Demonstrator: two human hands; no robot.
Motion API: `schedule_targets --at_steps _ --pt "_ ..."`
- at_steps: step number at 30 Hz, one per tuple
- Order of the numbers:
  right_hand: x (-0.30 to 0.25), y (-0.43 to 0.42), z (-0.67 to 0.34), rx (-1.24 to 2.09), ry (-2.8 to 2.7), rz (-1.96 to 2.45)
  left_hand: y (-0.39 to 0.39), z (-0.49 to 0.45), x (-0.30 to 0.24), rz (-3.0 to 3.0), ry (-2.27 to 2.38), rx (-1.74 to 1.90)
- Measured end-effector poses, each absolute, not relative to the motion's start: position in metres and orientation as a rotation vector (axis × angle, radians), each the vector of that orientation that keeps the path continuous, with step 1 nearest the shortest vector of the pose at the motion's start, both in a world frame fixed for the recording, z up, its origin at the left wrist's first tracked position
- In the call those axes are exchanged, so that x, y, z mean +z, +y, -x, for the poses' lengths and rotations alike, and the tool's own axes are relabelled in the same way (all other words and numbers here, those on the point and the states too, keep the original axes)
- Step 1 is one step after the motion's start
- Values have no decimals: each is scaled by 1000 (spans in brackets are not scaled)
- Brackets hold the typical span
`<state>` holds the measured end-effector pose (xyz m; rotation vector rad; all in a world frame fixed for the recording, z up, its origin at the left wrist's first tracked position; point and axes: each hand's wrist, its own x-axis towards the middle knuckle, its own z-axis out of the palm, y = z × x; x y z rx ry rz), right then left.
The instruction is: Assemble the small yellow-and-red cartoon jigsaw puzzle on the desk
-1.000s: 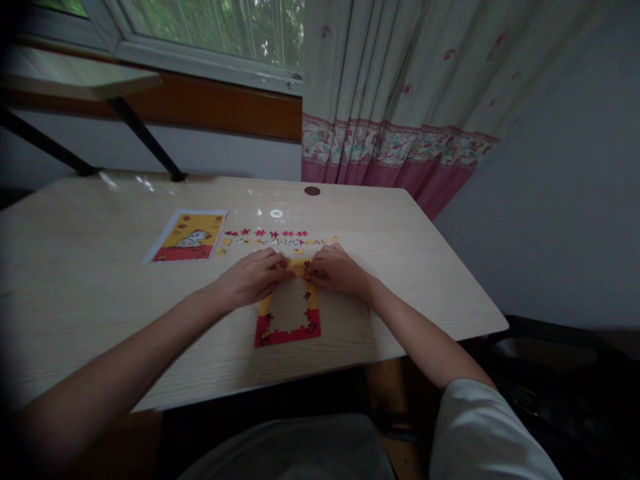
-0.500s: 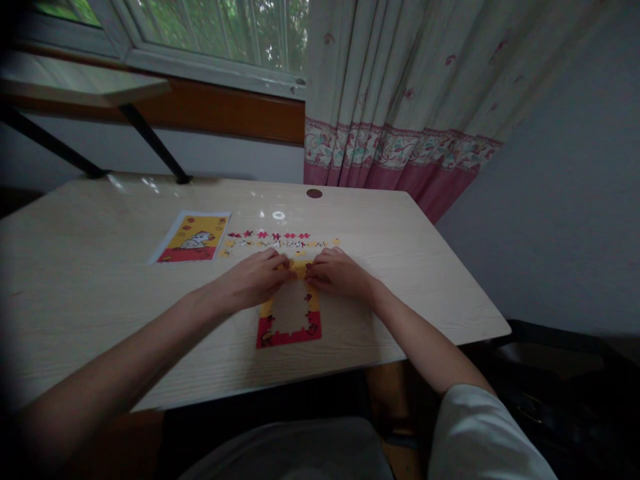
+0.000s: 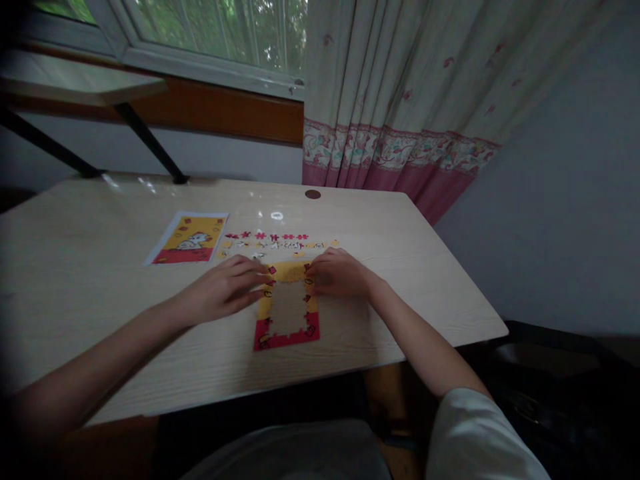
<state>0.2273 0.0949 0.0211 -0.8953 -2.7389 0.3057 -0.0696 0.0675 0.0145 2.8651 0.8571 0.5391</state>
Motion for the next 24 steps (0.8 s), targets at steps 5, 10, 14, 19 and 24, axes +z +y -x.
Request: schedule_targets --at_steps 5,10,14,19,24 --pt "26 91 -224 353 -2744 859 63 70 11 -2840 837 537" --pt "25 92 -224 376 -2751 833 63 69 10 -2841 869 505" --pt "23 92 -225 380 -2749 822 63 70 8 -2840 875 508" --pt "22 92 -226 404 -2732 841 64 71 6 -2835 874 519" --pt "21 93 -227 414 -2731 858 64 70 8 -2835 870 514"
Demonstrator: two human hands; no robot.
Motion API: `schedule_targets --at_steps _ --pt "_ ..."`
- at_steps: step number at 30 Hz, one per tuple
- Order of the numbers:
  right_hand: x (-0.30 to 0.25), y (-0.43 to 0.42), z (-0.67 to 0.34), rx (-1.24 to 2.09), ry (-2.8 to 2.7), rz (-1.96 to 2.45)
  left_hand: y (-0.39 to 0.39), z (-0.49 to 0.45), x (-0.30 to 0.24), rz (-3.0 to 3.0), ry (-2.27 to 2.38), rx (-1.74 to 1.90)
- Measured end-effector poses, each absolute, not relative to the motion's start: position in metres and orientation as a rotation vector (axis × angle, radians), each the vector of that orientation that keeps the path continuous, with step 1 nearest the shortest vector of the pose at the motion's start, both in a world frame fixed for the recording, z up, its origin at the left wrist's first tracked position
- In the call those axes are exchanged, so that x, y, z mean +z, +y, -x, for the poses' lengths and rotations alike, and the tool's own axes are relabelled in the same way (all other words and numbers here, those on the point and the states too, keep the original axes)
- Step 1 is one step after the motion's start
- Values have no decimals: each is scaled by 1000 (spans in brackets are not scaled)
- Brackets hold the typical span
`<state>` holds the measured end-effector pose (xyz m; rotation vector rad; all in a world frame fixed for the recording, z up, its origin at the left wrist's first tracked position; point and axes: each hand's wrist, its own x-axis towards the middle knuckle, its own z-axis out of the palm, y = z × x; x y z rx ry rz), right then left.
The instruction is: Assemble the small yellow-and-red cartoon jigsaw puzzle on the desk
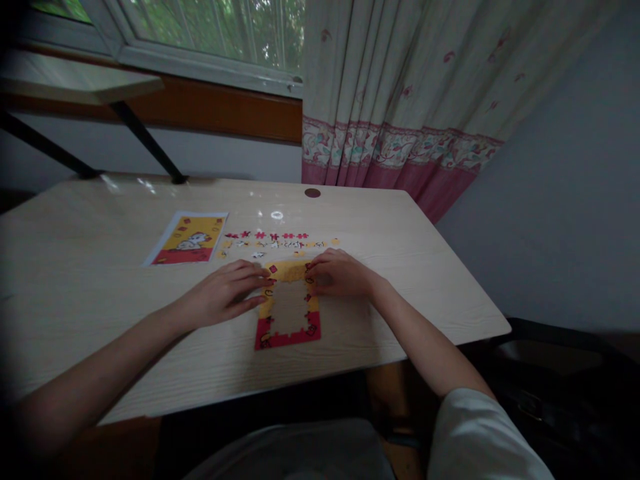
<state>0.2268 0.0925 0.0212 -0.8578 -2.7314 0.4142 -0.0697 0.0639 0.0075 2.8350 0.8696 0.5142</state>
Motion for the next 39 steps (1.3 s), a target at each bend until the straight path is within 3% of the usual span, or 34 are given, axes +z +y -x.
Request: schedule_targets --at_steps 9,18,39 --pt "17 99 -229 436 -2687 838 64 72 10 -2816 871 531" --pt "19 136 -229 142 -2677 1170 65 74 8 -2811 898 546" --pt "21 138 -197 169 -2680 1291 62 72 11 -2852 747 630"
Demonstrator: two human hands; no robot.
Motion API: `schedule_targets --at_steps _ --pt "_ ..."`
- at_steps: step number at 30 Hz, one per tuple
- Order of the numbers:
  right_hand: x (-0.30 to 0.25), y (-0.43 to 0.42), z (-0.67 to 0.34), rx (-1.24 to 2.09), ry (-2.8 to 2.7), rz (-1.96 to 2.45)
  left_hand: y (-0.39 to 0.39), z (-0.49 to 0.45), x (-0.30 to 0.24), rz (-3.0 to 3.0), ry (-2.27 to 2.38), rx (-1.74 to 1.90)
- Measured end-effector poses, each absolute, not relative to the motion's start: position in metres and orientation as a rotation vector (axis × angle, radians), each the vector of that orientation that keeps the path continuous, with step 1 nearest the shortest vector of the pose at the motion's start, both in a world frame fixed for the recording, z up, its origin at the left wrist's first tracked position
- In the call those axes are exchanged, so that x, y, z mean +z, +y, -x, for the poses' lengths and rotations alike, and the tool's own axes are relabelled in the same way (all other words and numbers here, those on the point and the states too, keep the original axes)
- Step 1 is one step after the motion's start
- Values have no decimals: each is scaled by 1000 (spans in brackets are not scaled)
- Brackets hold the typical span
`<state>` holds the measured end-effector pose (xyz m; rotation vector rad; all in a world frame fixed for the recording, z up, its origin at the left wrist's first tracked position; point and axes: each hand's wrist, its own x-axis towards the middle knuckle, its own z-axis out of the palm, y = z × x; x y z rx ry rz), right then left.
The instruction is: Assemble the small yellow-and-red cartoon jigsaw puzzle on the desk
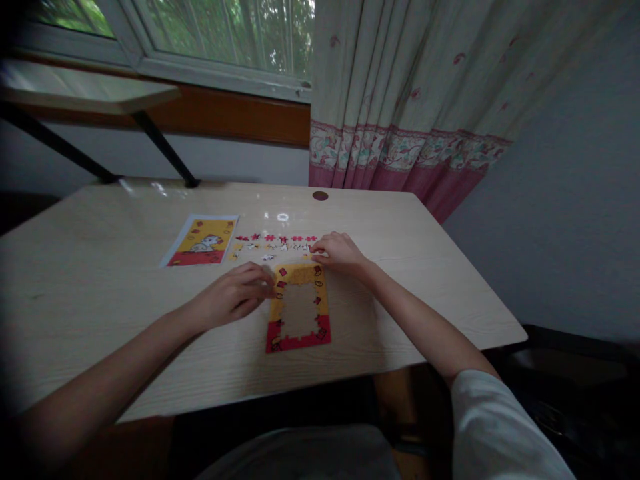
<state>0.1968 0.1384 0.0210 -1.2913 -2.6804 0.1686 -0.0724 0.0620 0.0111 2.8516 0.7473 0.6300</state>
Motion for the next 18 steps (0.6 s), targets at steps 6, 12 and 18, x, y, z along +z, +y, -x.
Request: schedule_targets --at_steps 6,12,18 --pt "19 141 -196 207 -2686 1231 61 72 12 -2843 744 626" --pt "19 145 -192 336 -2673 1193 60 72 11 -2840 761 618" --pt "21 143 -190 465 -2561 1185 60 73 11 -2823 772 592"
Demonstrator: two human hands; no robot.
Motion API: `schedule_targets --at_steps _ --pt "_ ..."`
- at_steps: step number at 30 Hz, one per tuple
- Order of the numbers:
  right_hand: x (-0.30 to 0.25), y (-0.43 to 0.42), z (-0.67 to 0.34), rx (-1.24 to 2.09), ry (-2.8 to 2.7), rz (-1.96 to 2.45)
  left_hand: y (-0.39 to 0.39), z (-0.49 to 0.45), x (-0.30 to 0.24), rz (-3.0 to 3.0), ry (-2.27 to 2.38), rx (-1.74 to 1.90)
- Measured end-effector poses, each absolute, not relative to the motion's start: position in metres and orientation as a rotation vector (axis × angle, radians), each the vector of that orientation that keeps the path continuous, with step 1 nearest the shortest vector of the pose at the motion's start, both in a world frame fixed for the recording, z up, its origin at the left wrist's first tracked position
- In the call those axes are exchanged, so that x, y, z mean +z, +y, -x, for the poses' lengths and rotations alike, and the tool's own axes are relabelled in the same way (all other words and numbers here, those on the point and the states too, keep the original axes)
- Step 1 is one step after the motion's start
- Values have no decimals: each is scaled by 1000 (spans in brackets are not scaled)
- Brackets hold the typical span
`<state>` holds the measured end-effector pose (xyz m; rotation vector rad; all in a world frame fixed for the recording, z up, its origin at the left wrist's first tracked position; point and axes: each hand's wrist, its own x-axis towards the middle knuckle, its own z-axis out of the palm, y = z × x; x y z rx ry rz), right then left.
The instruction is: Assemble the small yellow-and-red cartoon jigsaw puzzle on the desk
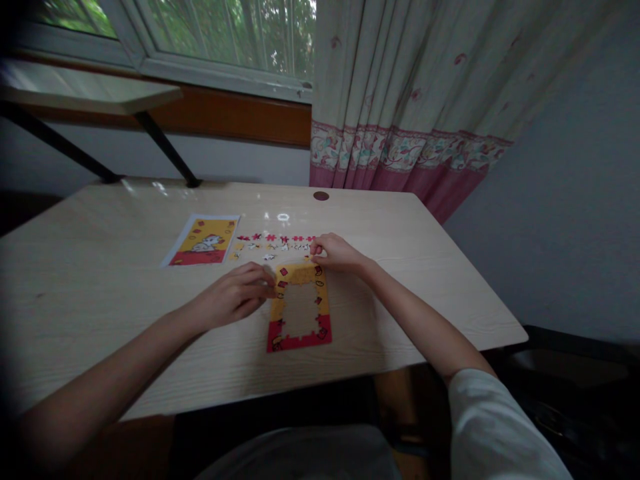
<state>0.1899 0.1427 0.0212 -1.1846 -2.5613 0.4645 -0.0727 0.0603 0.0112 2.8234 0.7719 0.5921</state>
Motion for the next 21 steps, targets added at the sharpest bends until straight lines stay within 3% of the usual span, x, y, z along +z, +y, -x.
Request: schedule_targets --at_steps 11,21 --pt "18 120 -196 932 -2136 1144 60 71 12 -2802 796 577" --pt "19 75 -182 893 -2197 1175 61 72 11 -2786 790 579"
